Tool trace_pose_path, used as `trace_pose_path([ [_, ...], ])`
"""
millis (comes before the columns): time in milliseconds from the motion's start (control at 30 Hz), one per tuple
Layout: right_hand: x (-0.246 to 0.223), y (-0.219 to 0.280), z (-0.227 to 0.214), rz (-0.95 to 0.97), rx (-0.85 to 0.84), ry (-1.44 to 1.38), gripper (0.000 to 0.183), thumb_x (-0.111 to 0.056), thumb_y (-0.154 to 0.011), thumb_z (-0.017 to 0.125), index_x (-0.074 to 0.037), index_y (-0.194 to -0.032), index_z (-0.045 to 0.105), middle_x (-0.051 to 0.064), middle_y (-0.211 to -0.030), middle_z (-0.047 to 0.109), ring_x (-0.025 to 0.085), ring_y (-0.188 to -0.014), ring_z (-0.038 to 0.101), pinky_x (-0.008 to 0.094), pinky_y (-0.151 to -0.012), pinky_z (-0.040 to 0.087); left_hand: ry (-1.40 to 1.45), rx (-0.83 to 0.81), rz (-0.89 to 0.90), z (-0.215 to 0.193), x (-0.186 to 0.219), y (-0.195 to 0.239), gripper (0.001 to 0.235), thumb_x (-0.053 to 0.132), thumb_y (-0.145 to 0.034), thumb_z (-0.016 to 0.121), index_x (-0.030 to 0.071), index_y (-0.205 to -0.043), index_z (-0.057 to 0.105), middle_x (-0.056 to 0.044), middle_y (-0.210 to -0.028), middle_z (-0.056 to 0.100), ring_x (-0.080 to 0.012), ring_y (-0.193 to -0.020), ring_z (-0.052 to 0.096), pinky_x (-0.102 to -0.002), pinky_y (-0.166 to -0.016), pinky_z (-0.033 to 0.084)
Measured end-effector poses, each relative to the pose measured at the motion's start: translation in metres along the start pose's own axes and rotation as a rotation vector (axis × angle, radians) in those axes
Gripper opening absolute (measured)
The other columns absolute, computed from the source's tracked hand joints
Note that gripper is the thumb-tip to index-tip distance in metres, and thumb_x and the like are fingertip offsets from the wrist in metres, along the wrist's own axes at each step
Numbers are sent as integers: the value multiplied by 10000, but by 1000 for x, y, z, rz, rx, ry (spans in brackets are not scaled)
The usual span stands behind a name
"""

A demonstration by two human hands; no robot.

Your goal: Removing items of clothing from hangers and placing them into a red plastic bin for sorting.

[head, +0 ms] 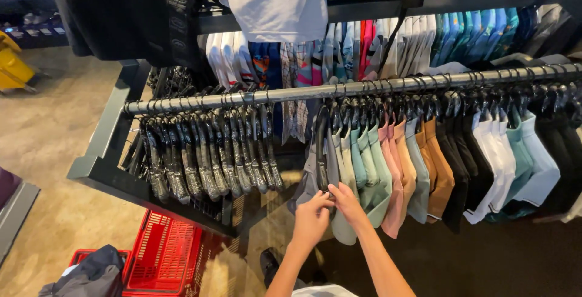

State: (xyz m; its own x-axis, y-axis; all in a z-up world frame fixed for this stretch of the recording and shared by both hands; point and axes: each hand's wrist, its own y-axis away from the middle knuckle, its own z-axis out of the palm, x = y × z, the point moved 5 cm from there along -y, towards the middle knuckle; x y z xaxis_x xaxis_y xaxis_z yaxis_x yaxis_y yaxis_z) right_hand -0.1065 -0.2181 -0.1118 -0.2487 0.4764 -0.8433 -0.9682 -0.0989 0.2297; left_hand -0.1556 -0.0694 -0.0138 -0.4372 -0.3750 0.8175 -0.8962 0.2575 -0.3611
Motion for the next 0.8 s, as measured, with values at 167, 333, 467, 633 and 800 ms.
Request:
trace_pose_path([
  [167,-11,14,14,-64,-50,48,263,-233,-1029,602,-46,-1207,650,10,-1064,686,105,-957,641,303,-880,545,279,227,-205,-14,-1,-14,195,29,-887,763,35,-1080,740,-141,-1023,771,-268,-1089,734,-362,-923,580],
  [333,-24,26,35,-71,-115,35,311,-200,-1020,588,-21,-1275,606,33,-1198,686,113,-1089,655,304,-977,533,759,416,-686,-1,-57,-11,480,-9,-768,838,52,-1163,573,-8,-1094,608,-140,-942,621,-388,-738,597],
  [467,-38,22,34,-175,-161,92,364,-137,-990,599,-12,-1331,590,44,-1228,685,111,-1106,645,293,-972,511,1073,165,-791,23,-77,-17,429,23,-823,777,16,-1218,610,-80,-1131,694,-174,-974,706,-326,-814,617],
  [633,-38,26,28,-226,-113,166,366,-79,-955,626,5,-1311,627,48,-1193,703,120,-1063,648,287,-944,517,1041,236,-729,37,-79,-13,376,0,-836,722,-32,-1201,633,-103,-1069,729,-190,-907,710,-325,-784,609],
  [800,-15,23,19,-244,-104,199,327,12,-876,617,30,-1197,679,44,-1072,738,118,-964,667,288,-887,535,1128,296,-746,55,-107,4,233,7,-855,656,-7,-1087,635,-58,-1009,711,-143,-847,691,-290,-774,575],
])
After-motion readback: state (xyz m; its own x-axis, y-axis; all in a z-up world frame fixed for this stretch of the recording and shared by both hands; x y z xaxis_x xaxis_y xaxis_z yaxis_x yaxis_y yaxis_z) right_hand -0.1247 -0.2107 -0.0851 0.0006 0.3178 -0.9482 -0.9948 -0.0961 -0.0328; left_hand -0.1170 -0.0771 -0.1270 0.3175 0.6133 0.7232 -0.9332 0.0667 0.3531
